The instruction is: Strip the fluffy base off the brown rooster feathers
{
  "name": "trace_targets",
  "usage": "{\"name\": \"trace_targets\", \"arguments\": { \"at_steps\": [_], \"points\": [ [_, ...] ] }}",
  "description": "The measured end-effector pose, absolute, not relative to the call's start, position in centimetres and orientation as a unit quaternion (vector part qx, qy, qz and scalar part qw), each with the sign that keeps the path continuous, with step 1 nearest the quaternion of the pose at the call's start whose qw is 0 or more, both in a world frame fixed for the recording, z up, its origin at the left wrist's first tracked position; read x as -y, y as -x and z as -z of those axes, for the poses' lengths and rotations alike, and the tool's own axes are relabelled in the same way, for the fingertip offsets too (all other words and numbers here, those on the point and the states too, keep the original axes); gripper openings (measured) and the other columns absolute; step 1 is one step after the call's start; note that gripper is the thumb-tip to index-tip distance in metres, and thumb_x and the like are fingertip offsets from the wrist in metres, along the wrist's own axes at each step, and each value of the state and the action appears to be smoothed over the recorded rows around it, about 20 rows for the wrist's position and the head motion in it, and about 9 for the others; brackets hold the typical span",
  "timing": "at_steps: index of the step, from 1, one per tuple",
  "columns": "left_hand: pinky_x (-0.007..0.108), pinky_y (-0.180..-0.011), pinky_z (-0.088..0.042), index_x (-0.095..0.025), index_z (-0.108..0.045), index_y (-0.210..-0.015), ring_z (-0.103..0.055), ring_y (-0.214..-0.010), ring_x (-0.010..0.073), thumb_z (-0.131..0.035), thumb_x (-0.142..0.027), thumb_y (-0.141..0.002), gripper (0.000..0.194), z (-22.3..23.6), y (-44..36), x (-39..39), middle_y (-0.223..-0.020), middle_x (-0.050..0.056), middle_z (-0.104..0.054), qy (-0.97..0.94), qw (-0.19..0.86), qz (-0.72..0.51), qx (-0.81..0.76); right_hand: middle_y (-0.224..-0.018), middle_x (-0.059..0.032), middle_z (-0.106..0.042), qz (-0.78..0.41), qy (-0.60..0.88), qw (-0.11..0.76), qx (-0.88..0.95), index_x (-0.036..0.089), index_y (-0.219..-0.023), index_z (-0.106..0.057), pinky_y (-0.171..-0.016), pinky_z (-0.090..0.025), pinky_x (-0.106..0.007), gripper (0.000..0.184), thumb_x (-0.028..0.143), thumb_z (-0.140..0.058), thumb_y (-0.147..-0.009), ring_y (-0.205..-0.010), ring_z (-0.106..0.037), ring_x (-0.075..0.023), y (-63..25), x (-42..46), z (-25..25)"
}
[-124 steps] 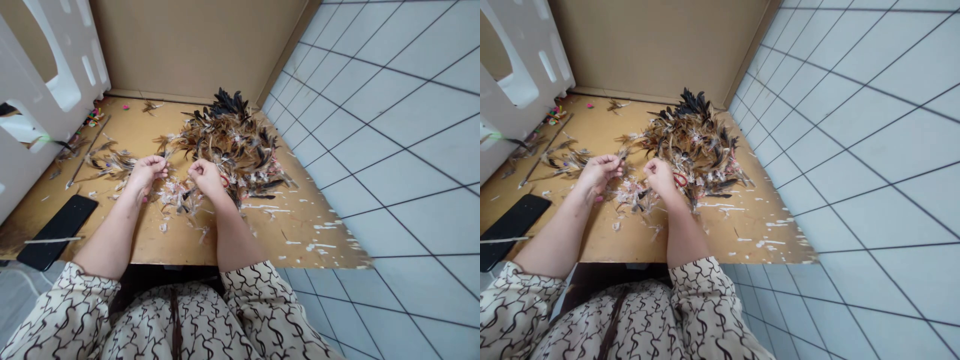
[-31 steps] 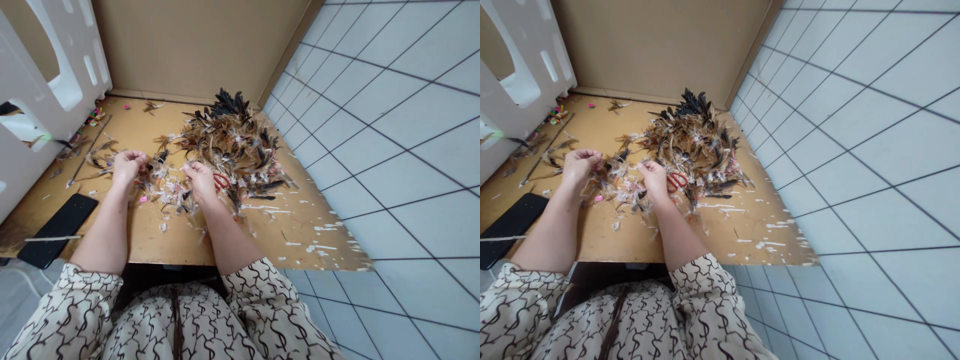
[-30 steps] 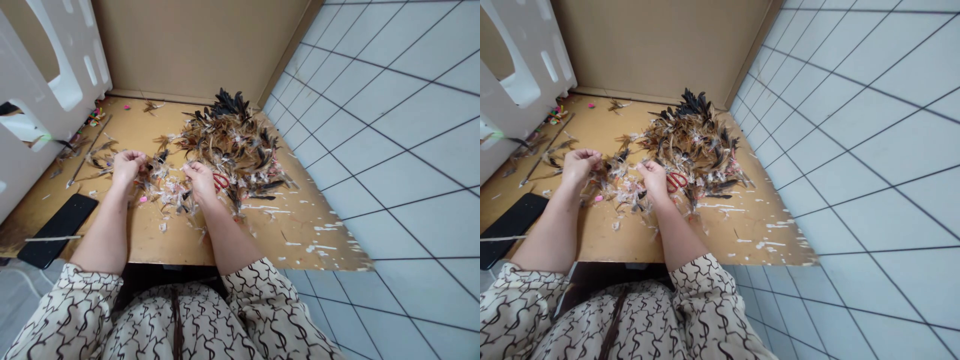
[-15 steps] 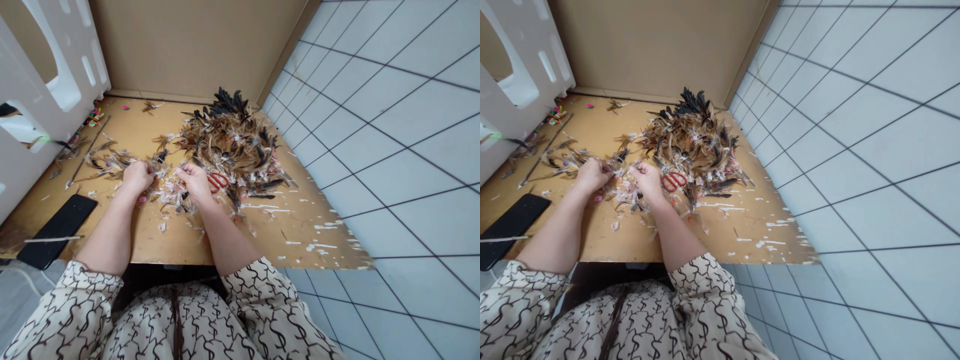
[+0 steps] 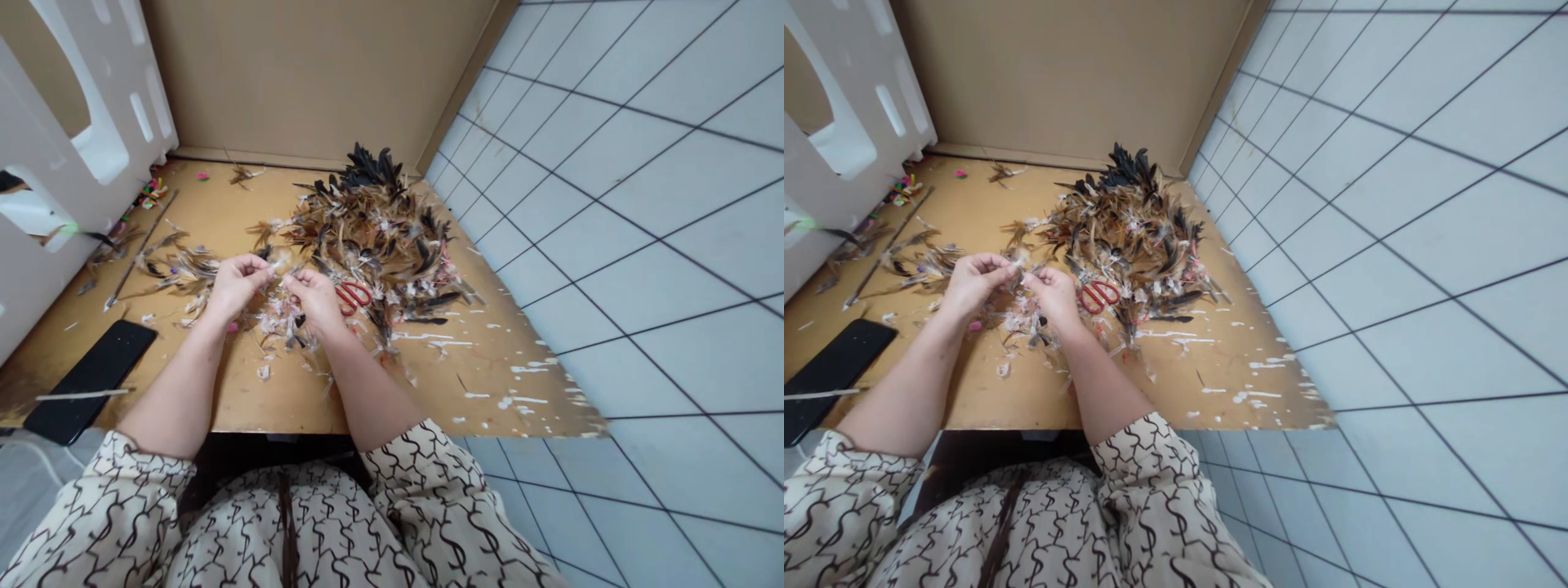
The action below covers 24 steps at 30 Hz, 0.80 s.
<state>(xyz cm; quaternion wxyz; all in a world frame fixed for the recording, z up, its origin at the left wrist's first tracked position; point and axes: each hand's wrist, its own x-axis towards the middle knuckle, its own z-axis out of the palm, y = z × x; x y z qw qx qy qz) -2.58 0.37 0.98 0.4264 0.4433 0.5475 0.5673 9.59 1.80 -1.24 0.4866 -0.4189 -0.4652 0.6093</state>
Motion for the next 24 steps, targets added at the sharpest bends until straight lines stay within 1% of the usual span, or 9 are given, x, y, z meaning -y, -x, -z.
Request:
{"name": "trace_targets", "arguments": {
  "at_steps": [3,10,16,21,24],
  "points": [
    [0.018,-0.044,-0.03,-0.015,-0.058,-0.053,-0.04,-0.041,0.0053,-0.071,-0.022,-0.051,0.015,-0.87,1.87,-0.15,-0.045,-0.004,-0.053,-0.461,0.428,-0.555,-0.544,-0.053,0.0064,-0.051,-0.603,0.42,0.504,0.455,0.018,-0.056,-0.047,-0.052,-0.036,-0.021,0.024,0.031,-0.067,-0.058,-0.048,-0.04,-0.0052,-9.6,-1.86,1.28],
    [0.019,-0.044,-0.029,-0.016,-0.055,-0.05,-0.038,-0.041,0.0056,-0.067,-0.02,-0.051,0.013,-0.8,1.52,-0.07,-0.043,-0.005,-0.05,-0.481,0.432,-0.541,-0.538,-0.05,0.0071,-0.049,-0.577,0.43,0.53,0.448,0.018,-0.054,-0.046,-0.051,-0.034,-0.021,0.022,0.027,-0.065,-0.059,-0.046,-0.038,-0.0053,-9.55,-1.92,1.35],
    [0.02,-0.046,-0.029,-0.016,-0.054,-0.05,-0.039,-0.044,0.0063,-0.063,-0.019,-0.053,0.01,-0.7,1.64,-0.11,-0.045,-0.005,-0.049,-0.519,0.397,-0.521,-0.55,-0.047,0.008,-0.047,-0.581,0.429,0.528,0.447,0.019,-0.053,-0.046,-0.05,-0.034,-0.021,0.019,0.023,-0.064,-0.06,-0.045,-0.038,-0.0055,-9.47,-1.82,1.22],
    [0.02,-0.047,-0.03,-0.015,-0.054,-0.049,-0.039,-0.045,0.0061,-0.059,-0.016,-0.053,0.007,-0.75,1.63,-0.06,-0.044,-0.005,-0.048,-0.553,0.368,-0.509,-0.548,-0.049,0.0071,-0.051,-0.582,0.431,0.53,0.441,0.017,-0.053,-0.048,-0.05,-0.033,-0.021,0.017,0.018,-0.064,-0.059,-0.045,-0.039,-0.0049,-9.44,-1.82,1.15],
    [0.02,-0.047,-0.031,-0.015,-0.056,-0.049,-0.04,-0.044,0.006,-0.062,-0.017,-0.052,0.007,-0.6,1.72,-0.11,-0.043,-0.005,-0.049,-0.553,0.372,-0.508,-0.546,-0.046,0.008,-0.048,-0.584,0.426,0.534,0.439,0.017,-0.052,-0.048,-0.05,-0.034,-0.02,0.018,0.017,-0.064,-0.059,-0.045,-0.04,-0.0047,-9.45,-1.85,1.12]
  ]
}}
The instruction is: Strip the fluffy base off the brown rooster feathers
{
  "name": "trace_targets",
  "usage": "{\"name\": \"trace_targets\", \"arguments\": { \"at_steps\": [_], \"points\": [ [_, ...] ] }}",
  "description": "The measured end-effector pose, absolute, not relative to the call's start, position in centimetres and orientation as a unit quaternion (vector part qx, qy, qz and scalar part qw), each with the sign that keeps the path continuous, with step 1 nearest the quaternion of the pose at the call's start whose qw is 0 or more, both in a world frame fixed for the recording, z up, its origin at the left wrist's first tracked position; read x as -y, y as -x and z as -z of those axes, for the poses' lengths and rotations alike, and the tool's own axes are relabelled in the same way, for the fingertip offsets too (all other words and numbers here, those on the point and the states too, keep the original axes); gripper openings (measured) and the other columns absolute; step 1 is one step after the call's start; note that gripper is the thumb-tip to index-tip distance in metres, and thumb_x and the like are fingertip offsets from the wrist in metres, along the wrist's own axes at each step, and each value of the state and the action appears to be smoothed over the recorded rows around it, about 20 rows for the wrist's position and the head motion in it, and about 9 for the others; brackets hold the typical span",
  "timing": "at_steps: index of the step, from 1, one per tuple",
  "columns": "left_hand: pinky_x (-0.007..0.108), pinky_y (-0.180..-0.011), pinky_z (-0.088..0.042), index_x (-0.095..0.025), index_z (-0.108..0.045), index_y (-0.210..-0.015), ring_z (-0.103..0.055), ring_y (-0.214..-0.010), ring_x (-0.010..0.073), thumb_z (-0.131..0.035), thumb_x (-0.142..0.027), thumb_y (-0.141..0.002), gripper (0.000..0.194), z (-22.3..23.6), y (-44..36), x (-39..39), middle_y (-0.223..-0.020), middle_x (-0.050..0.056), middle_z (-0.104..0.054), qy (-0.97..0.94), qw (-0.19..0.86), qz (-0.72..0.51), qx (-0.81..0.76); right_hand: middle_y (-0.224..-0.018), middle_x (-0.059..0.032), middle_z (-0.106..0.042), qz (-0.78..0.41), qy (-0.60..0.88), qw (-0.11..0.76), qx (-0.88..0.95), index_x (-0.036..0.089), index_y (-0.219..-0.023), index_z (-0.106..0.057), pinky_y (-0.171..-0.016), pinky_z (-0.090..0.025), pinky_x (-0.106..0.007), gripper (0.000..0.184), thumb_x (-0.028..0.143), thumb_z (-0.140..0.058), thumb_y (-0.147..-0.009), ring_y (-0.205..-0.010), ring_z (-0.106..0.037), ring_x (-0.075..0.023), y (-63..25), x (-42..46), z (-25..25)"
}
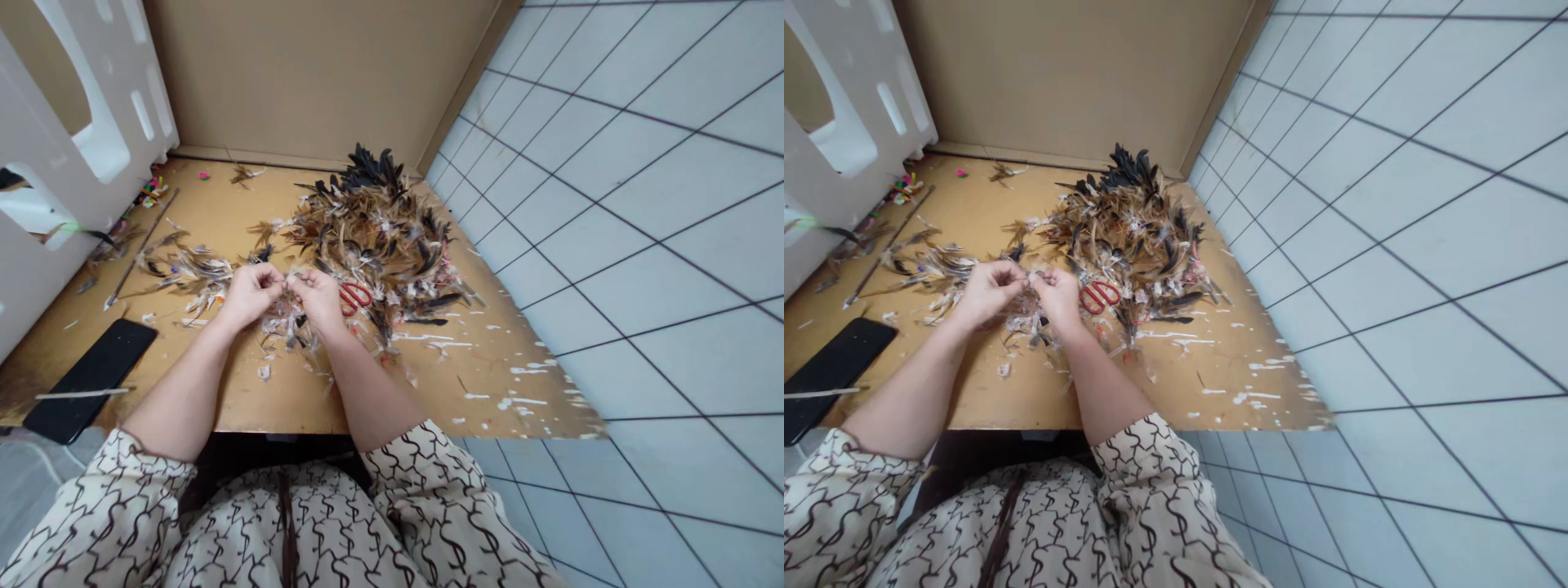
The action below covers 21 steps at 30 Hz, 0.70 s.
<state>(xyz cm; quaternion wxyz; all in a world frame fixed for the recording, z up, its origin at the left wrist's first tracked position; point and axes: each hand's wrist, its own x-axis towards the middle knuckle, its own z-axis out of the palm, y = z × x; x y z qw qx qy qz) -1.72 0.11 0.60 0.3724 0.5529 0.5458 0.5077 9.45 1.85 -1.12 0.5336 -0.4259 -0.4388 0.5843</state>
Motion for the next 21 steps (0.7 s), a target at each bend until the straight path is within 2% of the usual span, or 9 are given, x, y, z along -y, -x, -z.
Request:
{"name": "trace_targets", "arguments": {
  "at_steps": [8,14,21],
  "points": [
    [0.022,-0.044,-0.038,-0.013,-0.061,-0.054,-0.045,-0.039,0.007,-0.078,-0.025,-0.041,0.024,-0.63,2.34,-0.45,-0.043,-0.003,-0.054,-0.428,0.517,-0.526,-0.523,-0.047,0.0066,-0.049,-0.602,0.423,0.547,0.4,0.017,-0.05,-0.047,-0.047,-0.031,-0.02,0.019,0.017,-0.062,-0.062,-0.042,-0.038,-0.0039,-9.92,-2.15,1.04],
    [0.022,-0.047,-0.044,-0.011,-0.062,-0.057,-0.052,-0.043,0.0081,-0.082,-0.021,-0.035,0.031,-0.63,2.51,-0.66,-0.048,0.0,-0.06,-0.354,0.555,-0.563,-0.5,-0.046,0.0068,-0.049,-0.605,0.427,0.528,0.416,0.017,-0.049,-0.047,-0.047,-0.031,-0.02,0.019,0.018,-0.063,-0.06,-0.043,-0.038,-0.0038,-9.96,-2.17,1.0],
    [0.021,-0.047,-0.044,-0.011,-0.063,-0.058,-0.052,-0.042,0.0074,-0.082,-0.017,-0.039,0.027,-0.45,2.29,-0.51,-0.047,-0.001,-0.059,-0.362,0.574,-0.549,-0.488,-0.046,0.0084,-0.048,-0.59,0.427,0.514,0.453,0.017,-0.053,-0.048,-0.051,-0.035,-0.021,0.018,0.021,-0.065,-0.056,-0.046,-0.041,-0.0049,-9.44,-1.82,1.17]
  ]
}}
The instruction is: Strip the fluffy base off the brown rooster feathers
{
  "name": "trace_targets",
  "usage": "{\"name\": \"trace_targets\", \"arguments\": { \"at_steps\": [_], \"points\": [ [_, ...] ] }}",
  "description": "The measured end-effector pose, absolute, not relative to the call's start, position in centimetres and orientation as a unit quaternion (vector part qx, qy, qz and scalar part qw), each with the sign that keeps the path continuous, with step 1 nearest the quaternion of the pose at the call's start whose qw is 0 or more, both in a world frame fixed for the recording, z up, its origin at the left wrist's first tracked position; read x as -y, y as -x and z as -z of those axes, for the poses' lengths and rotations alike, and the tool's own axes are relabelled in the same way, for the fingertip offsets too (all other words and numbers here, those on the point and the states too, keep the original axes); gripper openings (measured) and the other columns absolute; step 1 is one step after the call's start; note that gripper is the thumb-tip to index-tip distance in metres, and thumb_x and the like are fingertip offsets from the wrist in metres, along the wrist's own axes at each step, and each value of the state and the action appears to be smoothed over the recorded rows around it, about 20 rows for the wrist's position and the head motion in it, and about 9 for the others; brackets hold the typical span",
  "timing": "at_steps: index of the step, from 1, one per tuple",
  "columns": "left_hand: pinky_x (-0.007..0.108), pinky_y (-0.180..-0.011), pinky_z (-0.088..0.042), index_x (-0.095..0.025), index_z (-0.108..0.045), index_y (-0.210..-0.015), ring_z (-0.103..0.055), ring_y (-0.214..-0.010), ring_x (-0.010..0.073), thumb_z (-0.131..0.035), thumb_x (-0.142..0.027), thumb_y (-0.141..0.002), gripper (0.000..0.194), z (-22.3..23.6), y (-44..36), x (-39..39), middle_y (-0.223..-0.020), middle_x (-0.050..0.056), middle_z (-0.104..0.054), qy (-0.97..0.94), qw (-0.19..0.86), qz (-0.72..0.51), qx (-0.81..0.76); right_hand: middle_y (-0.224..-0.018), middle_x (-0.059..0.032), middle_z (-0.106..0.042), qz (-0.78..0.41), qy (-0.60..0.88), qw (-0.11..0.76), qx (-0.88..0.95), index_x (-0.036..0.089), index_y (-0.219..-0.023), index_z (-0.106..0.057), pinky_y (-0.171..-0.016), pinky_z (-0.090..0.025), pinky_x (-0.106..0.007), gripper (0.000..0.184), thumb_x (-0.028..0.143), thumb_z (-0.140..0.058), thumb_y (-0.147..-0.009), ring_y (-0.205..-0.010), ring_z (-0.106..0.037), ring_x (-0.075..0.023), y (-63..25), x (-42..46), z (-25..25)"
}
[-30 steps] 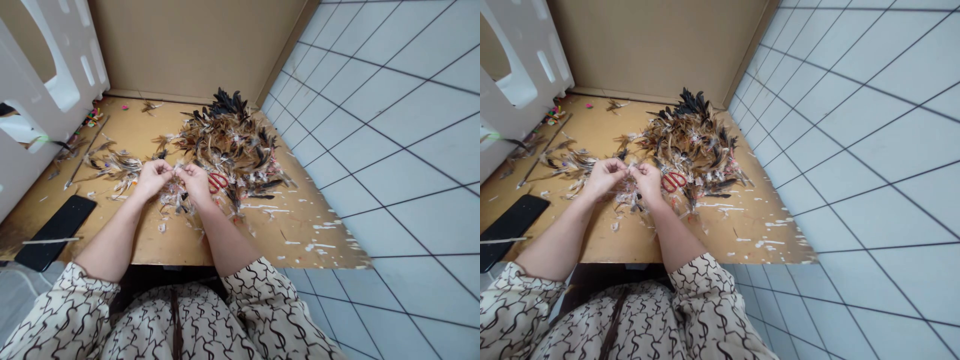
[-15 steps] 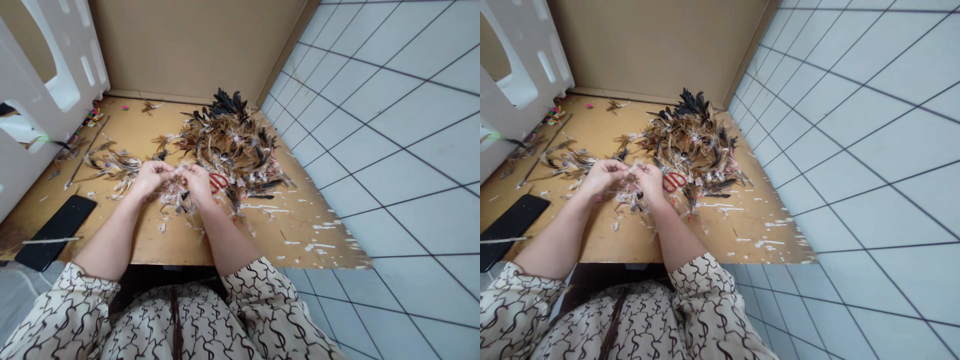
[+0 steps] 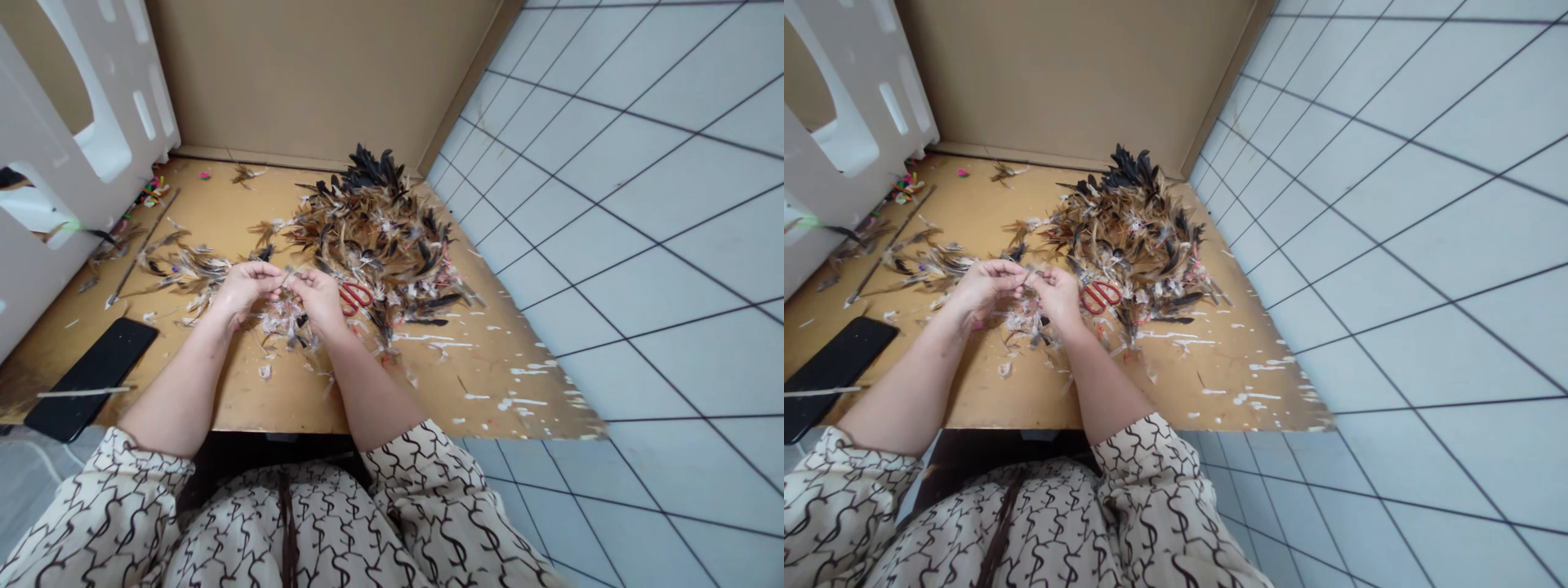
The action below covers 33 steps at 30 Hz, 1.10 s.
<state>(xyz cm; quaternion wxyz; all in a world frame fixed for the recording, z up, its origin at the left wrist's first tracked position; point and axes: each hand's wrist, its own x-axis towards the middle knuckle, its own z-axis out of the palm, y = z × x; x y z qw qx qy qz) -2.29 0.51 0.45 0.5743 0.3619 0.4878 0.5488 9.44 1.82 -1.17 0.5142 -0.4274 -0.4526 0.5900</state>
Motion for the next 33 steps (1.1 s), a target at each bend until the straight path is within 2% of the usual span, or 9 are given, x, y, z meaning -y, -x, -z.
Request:
{"name": "trace_targets", "arguments": {
  "at_steps": [14,23,28,33],
  "points": [
    [0.019,-0.043,-0.044,-0.011,-0.061,-0.054,-0.051,-0.038,0.007,-0.076,-0.008,-0.041,0.019,-0.77,2.68,-0.53,-0.045,-0.001,-0.058,-0.342,0.617,-0.529,-0.472,-0.051,0.0081,-0.051,-0.649,0.385,0.513,0.41,0.018,-0.057,-0.051,-0.054,-0.04,-0.023,0.025,0.025,-0.072,-0.046,-0.049,-0.045,-0.0058,-9.52,-1.72,1.16],
    [0.017,-0.044,-0.044,-0.01,-0.062,-0.056,-0.052,-0.04,0.0062,-0.073,-0.004,-0.046,0.016,-1.16,2.98,-0.32,-0.047,0.0,-0.06,-0.332,0.656,-0.492,-0.467,-0.053,0.0075,-0.053,-0.658,0.36,0.514,0.416,0.018,-0.056,-0.053,-0.061,-0.043,-0.024,0.029,0.028,-0.076,-0.042,-0.055,-0.05,-0.0073,-9.55,-1.71,1.01],
    [0.018,-0.046,-0.046,-0.01,-0.061,-0.056,-0.053,-0.04,0.0067,-0.07,0.0,-0.048,0.016,-1.2,2.94,-0.34,-0.048,0.001,-0.06,-0.323,0.664,-0.499,-0.453,-0.052,0.0075,-0.053,-0.658,0.356,0.51,0.425,0.018,-0.054,-0.051,-0.059,-0.042,-0.023,0.03,0.03,-0.077,-0.044,-0.053,-0.049,-0.0068,-9.5,-1.64,1.09],
    [0.019,-0.045,-0.044,-0.012,-0.06,-0.06,-0.052,-0.04,0.0067,-0.071,0.0,-0.047,0.02,-0.95,2.93,-0.55,-0.047,-0.001,-0.059,-0.323,0.661,-0.518,-0.437,-0.052,0.0061,-0.053,-0.657,0.362,0.494,0.44,0.017,-0.056,-0.056,-0.053,-0.036,-0.022,0.025,0.033,-0.074,-0.049,-0.05,-0.044,-0.0057,-9.45,-1.63,1.19]
  ]
}}
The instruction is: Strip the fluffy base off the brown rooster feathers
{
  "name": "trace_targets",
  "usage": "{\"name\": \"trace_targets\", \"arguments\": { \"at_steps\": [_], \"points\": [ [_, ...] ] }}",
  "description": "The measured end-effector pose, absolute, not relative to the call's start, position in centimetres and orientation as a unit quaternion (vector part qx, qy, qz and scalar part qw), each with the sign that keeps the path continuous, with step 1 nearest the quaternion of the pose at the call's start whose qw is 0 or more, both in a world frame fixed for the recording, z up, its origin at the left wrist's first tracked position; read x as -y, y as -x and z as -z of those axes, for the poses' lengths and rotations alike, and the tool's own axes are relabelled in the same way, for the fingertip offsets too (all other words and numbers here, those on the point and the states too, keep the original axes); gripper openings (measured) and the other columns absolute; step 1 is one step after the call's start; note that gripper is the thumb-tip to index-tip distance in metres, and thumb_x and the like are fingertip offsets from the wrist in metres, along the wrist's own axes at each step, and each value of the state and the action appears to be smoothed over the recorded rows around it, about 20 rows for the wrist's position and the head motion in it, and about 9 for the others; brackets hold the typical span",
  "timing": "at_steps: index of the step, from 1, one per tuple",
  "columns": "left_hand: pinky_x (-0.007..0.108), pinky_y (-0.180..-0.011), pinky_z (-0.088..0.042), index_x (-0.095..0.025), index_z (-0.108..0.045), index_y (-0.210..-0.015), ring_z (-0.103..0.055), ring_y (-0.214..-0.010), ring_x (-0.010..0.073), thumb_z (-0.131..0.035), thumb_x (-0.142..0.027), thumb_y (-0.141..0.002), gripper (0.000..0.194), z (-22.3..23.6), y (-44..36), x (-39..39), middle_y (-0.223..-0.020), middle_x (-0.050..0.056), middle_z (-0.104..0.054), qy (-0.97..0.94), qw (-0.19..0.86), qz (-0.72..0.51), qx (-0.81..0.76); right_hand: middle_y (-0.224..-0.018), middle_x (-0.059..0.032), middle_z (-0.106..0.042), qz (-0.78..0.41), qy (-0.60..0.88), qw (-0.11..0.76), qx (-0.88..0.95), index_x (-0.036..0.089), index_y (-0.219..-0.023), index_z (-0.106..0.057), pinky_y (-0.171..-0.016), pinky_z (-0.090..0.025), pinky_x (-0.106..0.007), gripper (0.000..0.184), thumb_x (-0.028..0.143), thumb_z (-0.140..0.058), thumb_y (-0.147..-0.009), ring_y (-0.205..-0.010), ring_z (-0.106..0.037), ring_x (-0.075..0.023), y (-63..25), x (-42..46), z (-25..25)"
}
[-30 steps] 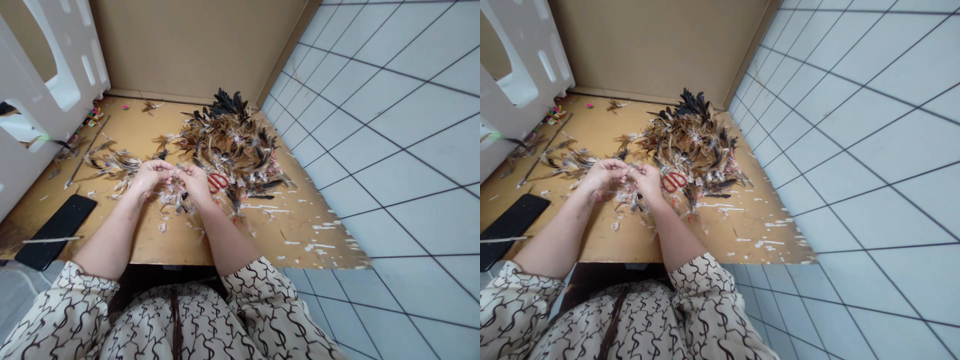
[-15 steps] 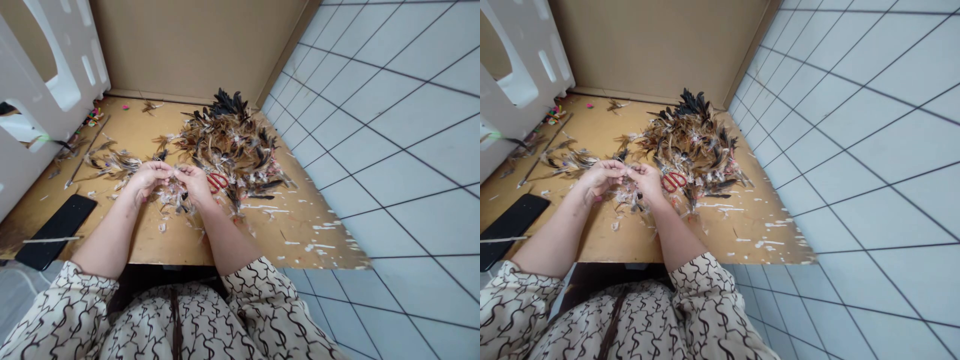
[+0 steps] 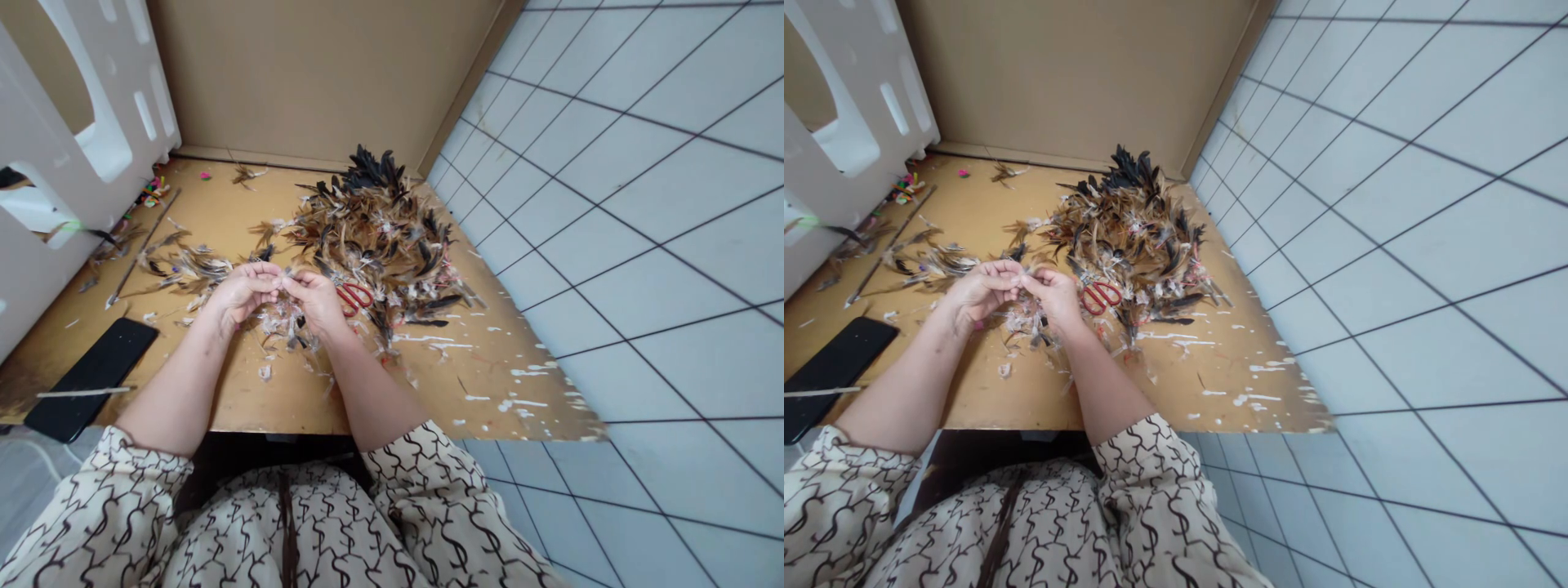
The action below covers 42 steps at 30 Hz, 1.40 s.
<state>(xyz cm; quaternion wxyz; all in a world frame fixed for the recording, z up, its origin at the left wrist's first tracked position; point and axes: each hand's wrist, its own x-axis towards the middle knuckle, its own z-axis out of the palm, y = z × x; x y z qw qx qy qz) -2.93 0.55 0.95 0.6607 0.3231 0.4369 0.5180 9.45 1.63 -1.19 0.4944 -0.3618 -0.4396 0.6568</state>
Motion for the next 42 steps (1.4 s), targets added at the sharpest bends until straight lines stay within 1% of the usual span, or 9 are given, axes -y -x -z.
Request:
{"name": "trace_targets", "arguments": {
  "at_steps": [4,10,17,21,27,31,36,39,42],
  "points": [
    [0.019,-0.046,-0.044,-0.012,-0.061,-0.062,-0.052,-0.041,0.0069,-0.072,-0.003,-0.044,0.023,-0.7,2.6,-0.6,-0.049,-0.001,-0.06,-0.324,0.65,-0.531,-0.437,-0.047,0.0076,-0.047,-0.656,0.366,0.5,0.431,0.017,-0.052,-0.053,-0.05,-0.03,-0.021,0.025,0.03,-0.074,-0.05,-0.047,-0.039,-0.0045,-9.5,-1.8,1.4],
    [0.02,-0.046,-0.043,-0.011,-0.062,-0.065,-0.054,-0.044,0.0084,-0.078,-0.014,-0.04,0.029,-0.9,2.6,-0.5,-0.052,0.0,-0.061,-0.359,0.6,-0.545,-0.463,-0.047,0.0075,-0.046,-0.651,0.371,0.52,0.41,0.017,-0.051,-0.05,-0.05,-0.03,-0.02,0.023,0.026,-0.071,-0.053,-0.046,-0.038,-0.0044,-9.8,-2.0,1.3],
    [0.019,-0.042,-0.032,-0.014,-0.058,-0.056,-0.038,-0.037,0.0048,-0.066,-0.017,-0.054,0.008,-1.1,5.8,-1.3,-0.043,-0.005,-0.05,-0.345,0.357,-0.619,-0.609,-0.048,0.0074,-0.043,-0.622,0.41,0.537,0.396,0.018,-0.05,-0.045,-0.048,-0.028,-0.02,0.026,0.027,-0.068,-0.056,-0.046,-0.034,-0.0043,-10.2,-2.5,1.4],
    [0.022,-0.047,-0.033,-0.016,-0.058,-0.056,-0.042,-0.043,0.0091,-0.061,-0.02,-0.062,0.007,-0.6,6.0,-1.4,-0.046,-0.002,-0.051,-0.414,0.278,-0.516,-0.696,-0.048,0.0073,-0.042,-0.613,0.413,0.534,0.41,0.018,-0.05,-0.044,-0.048,-0.027,-0.021,0.028,0.029,-0.069,-0.057,-0.045,-0.033,-0.0044,-10.0,-2.5,1.7],
    [0.032,-0.063,-0.039,-0.02,-0.059,-0.054,-0.059,-0.07,0.0259,-0.057,-0.042,-0.07,0.027,0.0,4.9,-1.2,-0.06,0.01,-0.062,-0.562,0.103,-0.247,-0.783,-0.048,0.008,-0.04,-0.592,0.426,0.523,0.442,0.018,-0.051,-0.045,-0.05,-0.027,-0.021,0.026,0.031,-0.067,-0.056,-0.047,-0.032,-0.0048,-9.8,-2.1,1.4],
    [0.033,-0.065,-0.04,-0.02,-0.061,-0.054,-0.061,-0.08,0.0306,-0.057,-0.048,-0.068,0.031,0.2,4.4,-1.5,-0.066,0.014,-0.065,-0.59,0.071,-0.181,-0.783,-0.047,0.0086,-0.037,-0.586,0.425,0.515,0.46,0.018,-0.051,-0.047,-0.052,-0.028,-0.021,0.022,0.03,-0.064,-0.058,-0.048,-0.032,-0.0053,-9.6,-1.7,1.1],
    [0.032,-0.064,-0.039,-0.021,-0.065,-0.061,-0.062,-0.081,0.03,-0.058,-0.028,-0.064,0.01,0.6,4.2,-1.9,-0.071,0.012,-0.068,-0.584,0.105,-0.182,-0.784,-0.048,0.0082,-0.039,-0.578,0.429,0.51,0.472,0.018,-0.05,-0.047,-0.054,-0.028,-0.021,0.022,0.028,-0.064,-0.058,-0.051,-0.033,-0.0057,-9.5,-1.5,1.0],
    [0.03,-0.063,-0.039,-0.021,-0.063,-0.059,-0.061,-0.074,0.026,-0.058,-0.023,-0.063,0.006,0.7,4.5,-2.0,-0.063,0.008,-0.065,-0.552,0.135,-0.249,-0.784,-0.048,0.0081,-0.039,-0.577,0.431,0.505,0.476,0.018,-0.051,-0.048,-0.054,-0.028,-0.021,0.022,0.029,-0.064,-0.058,-0.051,-0.032,-0.0058,-9.6,-1.6,1.0],
    [0.026,-0.054,-0.036,-0.019,-0.057,-0.054,-0.053,-0.053,0.0169,-0.059,-0.023,-0.063,0.01,0.4,4.8,-1.9,-0.048,0.002,-0.055,-0.488,0.231,-0.387,-0.748,-0.047,0.0083,-0.038,-0.578,0.433,0.501,0.476,0.018,-0.051,-0.048,-0.053,-0.027,-0.021,0.022,0.03,-0.065,-0.058,-0.049,-0.031,-0.0057,-9.6,-1.6,1.0]
  ]
}}
